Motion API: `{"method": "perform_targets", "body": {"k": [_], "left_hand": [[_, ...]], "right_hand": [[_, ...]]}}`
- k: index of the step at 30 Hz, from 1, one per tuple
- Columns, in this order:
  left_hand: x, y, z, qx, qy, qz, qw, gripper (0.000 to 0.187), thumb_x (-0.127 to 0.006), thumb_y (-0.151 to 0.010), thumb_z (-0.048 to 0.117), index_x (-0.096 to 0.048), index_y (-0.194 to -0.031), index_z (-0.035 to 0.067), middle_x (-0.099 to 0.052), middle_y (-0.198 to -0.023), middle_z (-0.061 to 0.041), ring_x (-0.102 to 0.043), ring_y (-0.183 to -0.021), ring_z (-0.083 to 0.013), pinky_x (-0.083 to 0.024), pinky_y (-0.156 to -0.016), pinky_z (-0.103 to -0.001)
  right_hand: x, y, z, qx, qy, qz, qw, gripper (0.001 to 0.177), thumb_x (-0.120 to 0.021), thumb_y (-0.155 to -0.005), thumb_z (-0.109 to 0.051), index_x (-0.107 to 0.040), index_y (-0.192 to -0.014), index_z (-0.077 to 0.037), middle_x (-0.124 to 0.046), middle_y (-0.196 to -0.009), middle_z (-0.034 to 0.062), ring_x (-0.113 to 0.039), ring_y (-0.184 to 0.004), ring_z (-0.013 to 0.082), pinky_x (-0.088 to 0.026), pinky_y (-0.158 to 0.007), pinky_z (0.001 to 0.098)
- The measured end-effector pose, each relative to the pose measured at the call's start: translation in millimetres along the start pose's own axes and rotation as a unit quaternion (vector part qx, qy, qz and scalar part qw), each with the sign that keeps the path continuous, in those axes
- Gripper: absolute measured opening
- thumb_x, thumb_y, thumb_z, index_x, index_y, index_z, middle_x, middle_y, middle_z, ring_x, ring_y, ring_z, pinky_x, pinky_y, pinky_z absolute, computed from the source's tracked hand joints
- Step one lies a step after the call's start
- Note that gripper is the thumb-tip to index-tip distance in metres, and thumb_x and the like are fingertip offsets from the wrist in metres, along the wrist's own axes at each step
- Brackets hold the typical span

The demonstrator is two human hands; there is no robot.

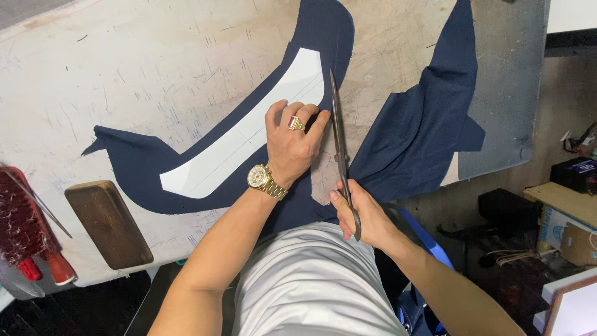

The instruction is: The person cuts a dark blue fabric around a white paper template using shears, repositioning the fabric and template as they work.

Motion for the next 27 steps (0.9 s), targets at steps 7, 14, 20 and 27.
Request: {"method": "perform_targets", "body": {"k": [7, 14, 20, 27], "left_hand": [[-0.3, -0.1, -0.8, 0.001, 0.001, -0.002, 1.0, 0.012, -0.064, -0.099, 0.014, -0.073, -0.107, 0.013, -0.065, -0.101, -0.006, -0.062, -0.101, -0.0243, -0.036, -0.104, -0.052], [-0.2, -0.5, -1.5, 0.006, 0.004, -0.006, 1.0, 0.013, -0.062, -0.099, 0.014, -0.072, -0.108, 0.012, -0.064, -0.101, -0.006, -0.062, -0.101, -0.0246, -0.036, -0.104, -0.052], [-0.6, 0.8, -1.7, 0.003, 0.009, -0.005, 1.0, 0.014, -0.061, -0.1, 0.014, -0.072, -0.109, 0.012, -0.064, -0.101, -0.007, -0.062, -0.101, -0.0249, -0.036, -0.104, -0.052], [1.6, -1.5, -1.4, 0.004, 0.013, -0.007, 1.0, 0.015, -0.06, -0.101, 0.014, -0.072, -0.109, 0.012, -0.064, -0.101, -0.007, -0.062, -0.101, -0.0247, -0.036, -0.105, -0.052]], "right_hand": [[2.8, 3.7, -6.0, 0.002, 0.004, 0.002, 1.0, 0.052, -0.052, -0.105, -0.031, -0.047, -0.126, 0.017, -0.053, -0.047, 0.0093, -0.06, -0.034, 0.0195, -0.056, -0.036, 0.0319], [2.1, 0.0, 0.7, 0.004, -0.012, -0.01, 1.0, 0.048, -0.051, -0.106, -0.029, -0.048, -0.124, 0.016, -0.054, -0.05, 0.0112, -0.061, -0.036, 0.0206, -0.057, -0.037, 0.0328], [2.0, -4.6, -15.0, 0.014, -0.018, -0.009, 1.0, 0.051, -0.051, -0.106, -0.029, -0.046, -0.125, 0.017, -0.054, -0.05, 0.0113, -0.061, -0.036, 0.0209, -0.057, -0.037, 0.0345], [4.3, -6.0, -11.0, 0.015, -0.002, -0.007, 1.0, 0.049, -0.051, -0.106, -0.03, -0.047, -0.122, 0.016, -0.053, -0.05, 0.0096, -0.06, -0.034, 0.0194, -0.056, -0.036, 0.0319]]}}
Point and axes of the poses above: each hand's wrist, its own y-axis away from the middle knuckle, its own x-axis out of the back of the hand, z = x × y, the point moved 10 cm from there along -y, towards the middle knuckle
